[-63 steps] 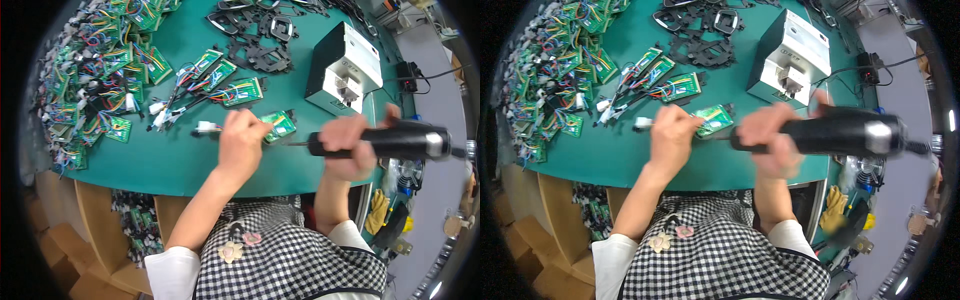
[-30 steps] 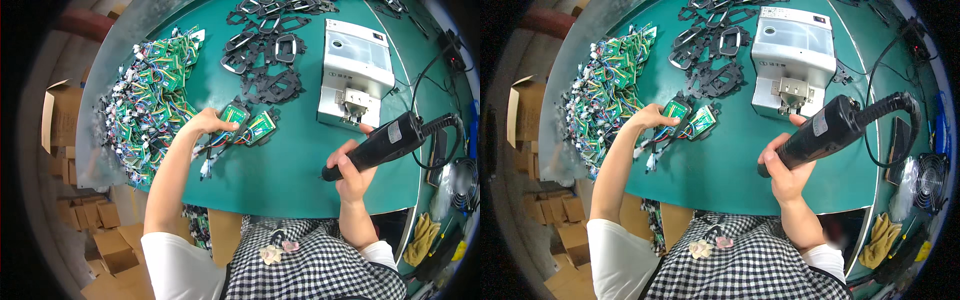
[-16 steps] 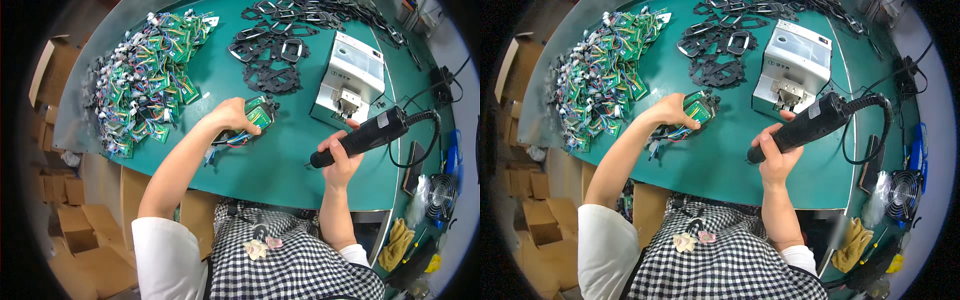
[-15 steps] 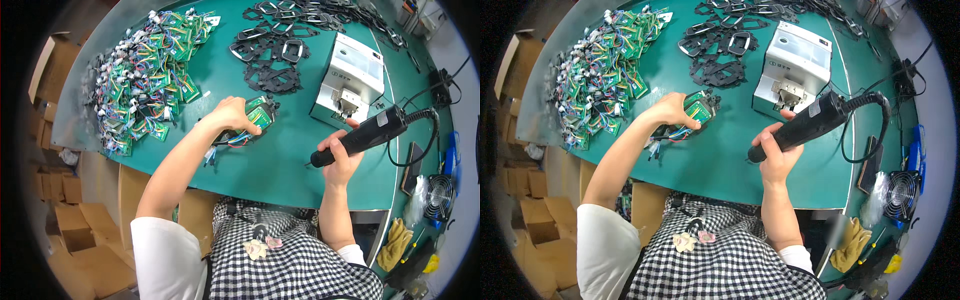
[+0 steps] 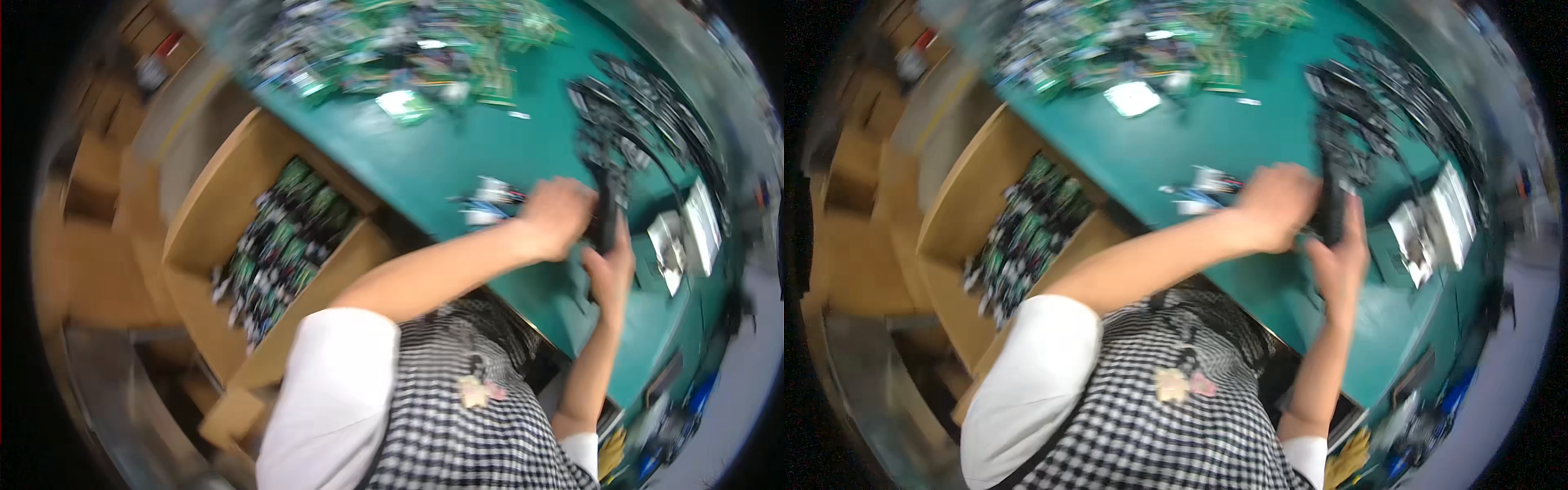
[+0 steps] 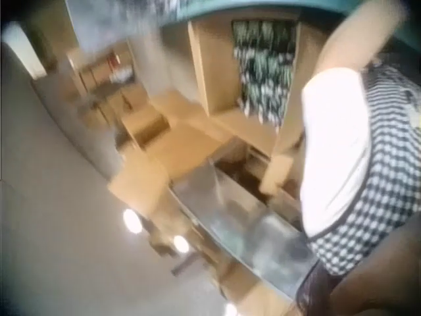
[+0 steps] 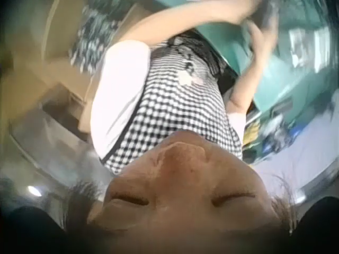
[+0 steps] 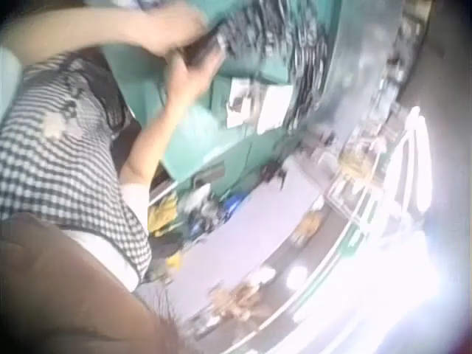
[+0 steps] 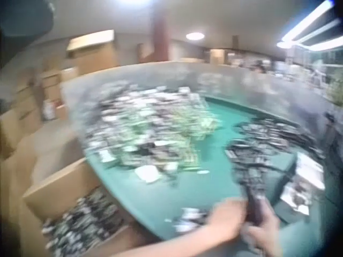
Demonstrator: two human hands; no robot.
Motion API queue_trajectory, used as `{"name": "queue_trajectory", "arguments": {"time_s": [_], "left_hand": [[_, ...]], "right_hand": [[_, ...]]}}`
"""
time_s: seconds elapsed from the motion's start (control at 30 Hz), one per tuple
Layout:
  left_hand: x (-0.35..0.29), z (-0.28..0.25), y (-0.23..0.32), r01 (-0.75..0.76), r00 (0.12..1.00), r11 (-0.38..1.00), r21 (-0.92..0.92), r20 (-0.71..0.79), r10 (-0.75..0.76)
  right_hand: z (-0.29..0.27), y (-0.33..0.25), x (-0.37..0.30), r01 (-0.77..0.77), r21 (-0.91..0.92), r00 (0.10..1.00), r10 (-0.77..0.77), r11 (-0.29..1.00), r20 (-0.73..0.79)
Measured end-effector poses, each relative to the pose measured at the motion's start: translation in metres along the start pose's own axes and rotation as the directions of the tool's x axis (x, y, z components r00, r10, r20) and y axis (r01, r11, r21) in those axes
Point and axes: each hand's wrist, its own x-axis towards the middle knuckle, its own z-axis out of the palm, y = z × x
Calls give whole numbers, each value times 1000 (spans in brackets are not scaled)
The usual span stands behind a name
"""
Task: The person wipes the work surface with a cloth, picks up a plastic frame and a circuit board, and joins them together using a power screwdriver. After repeating this process for several units, the person places the assembled components into a cardboard box.
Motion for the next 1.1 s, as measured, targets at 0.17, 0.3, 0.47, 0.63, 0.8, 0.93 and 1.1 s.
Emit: {"name": "queue_trajectory", "arguments": {"time_s": [0.17, 0.3, 0.47, 0.63, 0.8, 0.93, 1.1], "left_hand": [[-21, 32, -17, 51, 995, 995, -83, -82, -58], [-106, -67, -89, -49, 984, 959, -277, -178, -1], [-278, -196, -219, 383, 796, 775, -503, -246, -553], [-480, -191, -329, 917, 212, 234, -324, -104, -972], [-615, -117, -396, 996, 84, 82, 24, -62, -995], [-626, -89, -418, 980, -106, -94, 177, 61, -992], [-660, -74, -433, 975, -182, -164, 148, 111, -977]], "right_hand": [[9, 31, -17, -37, 203, 999, 41, 979, -19], [10, -9, -25, 195, 512, 979, -130, 837, -159], [31, -14, -21, 96, 510, 993, -48, 855, -107], [47, 9, -16, -52, 486, 996, 83, 873, -42], [29, 9, -17, -43, 436, 975, 132, 899, -176], [32, -1, -27, -36, 349, 963, 126, 936, -238], [41, -10, -34, -99, 287, 951, 176, 953, -255]]}}
